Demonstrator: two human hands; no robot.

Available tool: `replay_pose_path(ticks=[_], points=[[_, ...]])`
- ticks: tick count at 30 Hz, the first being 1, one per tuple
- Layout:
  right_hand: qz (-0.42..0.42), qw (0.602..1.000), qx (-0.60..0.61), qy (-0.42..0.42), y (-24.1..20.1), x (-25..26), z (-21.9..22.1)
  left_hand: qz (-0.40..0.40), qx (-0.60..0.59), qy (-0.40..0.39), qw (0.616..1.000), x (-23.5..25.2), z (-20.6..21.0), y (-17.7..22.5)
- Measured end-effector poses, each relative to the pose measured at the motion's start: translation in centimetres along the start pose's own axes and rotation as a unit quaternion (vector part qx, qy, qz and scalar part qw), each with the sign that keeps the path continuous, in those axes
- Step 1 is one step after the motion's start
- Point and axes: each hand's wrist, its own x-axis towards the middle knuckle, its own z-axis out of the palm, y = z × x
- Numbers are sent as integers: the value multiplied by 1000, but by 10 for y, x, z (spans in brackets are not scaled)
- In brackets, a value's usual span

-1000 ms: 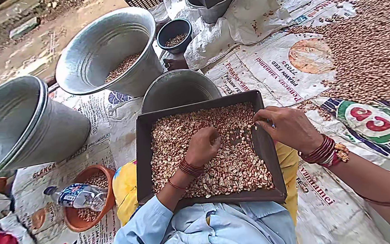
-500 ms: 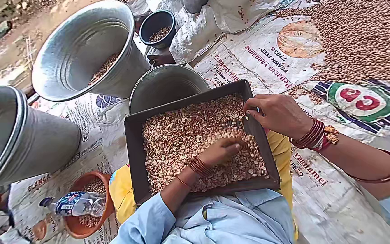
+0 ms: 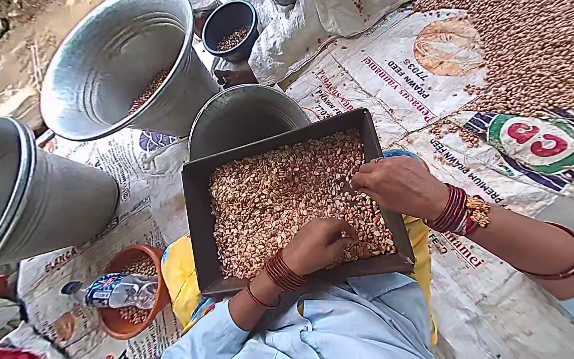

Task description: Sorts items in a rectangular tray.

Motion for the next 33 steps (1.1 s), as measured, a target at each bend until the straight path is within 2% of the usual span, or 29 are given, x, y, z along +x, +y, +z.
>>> replay_pose_path(ticks=[3,4,6,9,12,14,16,19,23,28,33], points=[[10,1000,-1,-2,4,0,-1,34,-19,-149,988,10,21,18],[13,1000,-1,-1,5,1,-2,31,8,-164,986,15,26,20],[14,1000,1,6,7,1,-3,17,42,-144,989,23,27,16],[19,1000,3,12,6,1,-7,-40,123,-23,991,28,6,9],[26,1000,5,10,6,1,-14,-53,198,212,956,22,-17,-11],[17,1000,10,6,5,2,-15,-48,160,264,950,10,-34,-17],[-7,1000,14,-8,3,1,-12,-18,110,250,962,0,-35,-19],[-24,997,8,-75,-7,-1,-8,-5,81,170,982,0,-15,-13],[-46,989,-12,-143,-15,-4,-3,18,179,161,970,15,14,-14],[-77,976,-5,-203,-19,-5,1,33,257,142,955,22,27,-11],[-70,967,11,-245,-26,-6,5,53,308,152,938,18,33,-10]])
